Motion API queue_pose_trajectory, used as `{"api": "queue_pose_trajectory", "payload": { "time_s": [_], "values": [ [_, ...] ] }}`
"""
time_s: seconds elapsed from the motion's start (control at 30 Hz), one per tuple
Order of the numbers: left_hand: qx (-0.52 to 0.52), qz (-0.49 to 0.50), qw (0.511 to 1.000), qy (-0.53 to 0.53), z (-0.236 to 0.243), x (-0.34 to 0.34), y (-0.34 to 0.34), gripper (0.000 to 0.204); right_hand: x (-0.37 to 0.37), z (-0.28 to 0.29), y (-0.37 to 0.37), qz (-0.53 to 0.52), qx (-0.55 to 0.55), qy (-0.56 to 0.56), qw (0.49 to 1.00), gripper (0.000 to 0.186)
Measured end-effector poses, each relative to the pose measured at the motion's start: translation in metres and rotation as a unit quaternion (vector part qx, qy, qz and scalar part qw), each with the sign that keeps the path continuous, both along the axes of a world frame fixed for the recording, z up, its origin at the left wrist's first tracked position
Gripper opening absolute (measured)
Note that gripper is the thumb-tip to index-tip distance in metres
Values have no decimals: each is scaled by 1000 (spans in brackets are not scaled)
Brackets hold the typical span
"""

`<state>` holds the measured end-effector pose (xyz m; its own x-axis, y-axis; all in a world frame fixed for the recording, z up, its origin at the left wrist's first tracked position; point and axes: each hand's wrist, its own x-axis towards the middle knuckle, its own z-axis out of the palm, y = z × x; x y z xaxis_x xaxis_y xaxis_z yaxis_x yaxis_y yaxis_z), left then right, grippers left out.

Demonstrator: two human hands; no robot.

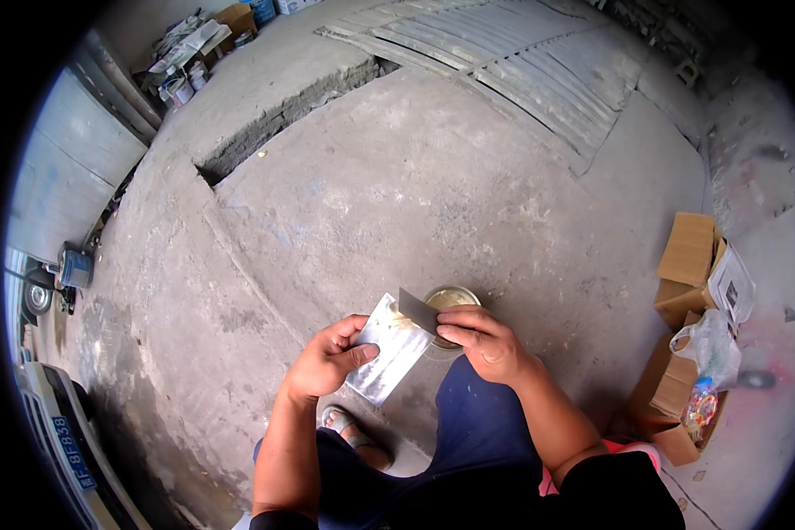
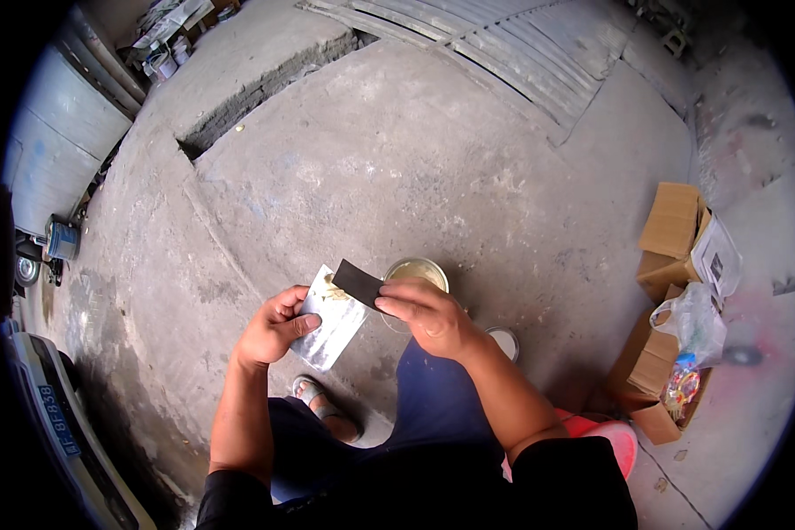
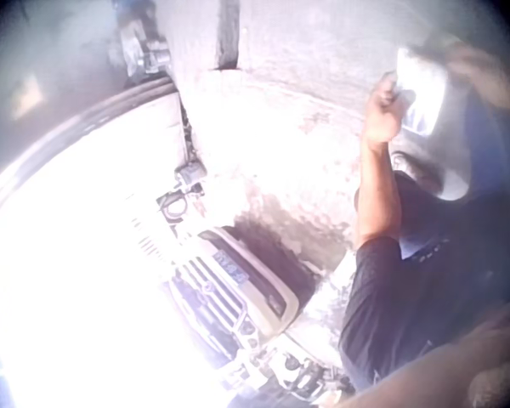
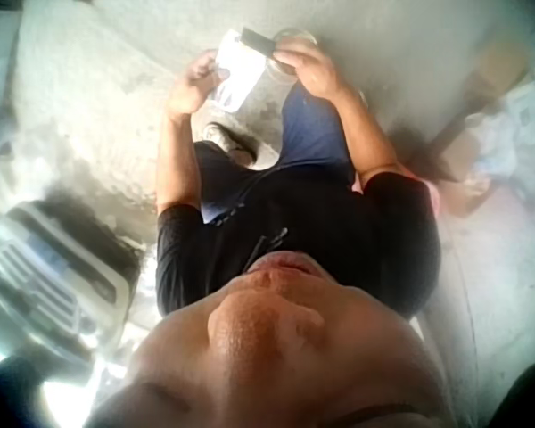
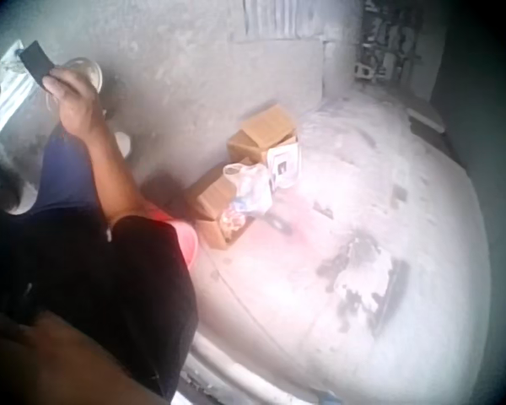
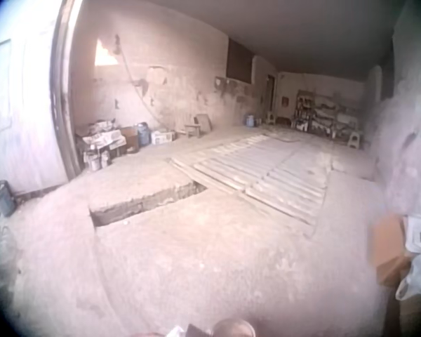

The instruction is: The person applies body filler to a damaged area on the front bumper of a silver car using a putty knife. They spread the filler over the surface and then scrape the excess material off the tool onto a metal plate. The person then retrieves more filler from a container on the ground.

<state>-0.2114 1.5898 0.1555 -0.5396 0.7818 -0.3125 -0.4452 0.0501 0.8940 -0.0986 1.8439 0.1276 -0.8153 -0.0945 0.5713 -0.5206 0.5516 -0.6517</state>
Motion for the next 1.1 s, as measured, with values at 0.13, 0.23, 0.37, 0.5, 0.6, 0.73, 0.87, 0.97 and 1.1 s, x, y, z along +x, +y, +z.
{"api": "queue_pose_trajectory", "payload": {
  "time_s": [0.13, 0.23, 0.37, 0.5, 0.6, 0.73, 0.87, 0.97, 1.1],
  "values": [
    [4, 13, 1000, 21, 1, 1, -3, 31, -4, 3, 3, 2, 48, 0, 999, 36],
    [18, 49, 998, 37, 8, 2, -3, 32, -3, -3, 10, -10, 67, -13, 998, 35],
    [43, 110, 990, 81, 3, 1, -6, 33, 14, -26, 26, -146, -78, -120, 979, 32],
    [55, 179, 977, 104, -17, 0, -15, 34, 32, -28, 48, -236, -81, -255, 934, 29],
    [54, 242, 961, 122, -13, 2, -17, 34, 39, -40, 50, -222, 1, -319, 921, 29],
    [47, 269, 954, 123, -19, 3, -24, 32, 35, -97, 40, -142, 194, -350, 905, 30],
    [27, 268, 955, 119, -17, 9, -28, 31, -1, -146, 22, -91, 315, -412, 850, 23],
    [28, 259, 958, 116, -20, 12, -35, 32, -22, -182, 17, -64, 374, -431, 819, 22],
    [5, 276, 954, 113, -25, 17, -42, 32, -36, -215, 14, -55, 414, -436, 797, 24]
  ]
}}
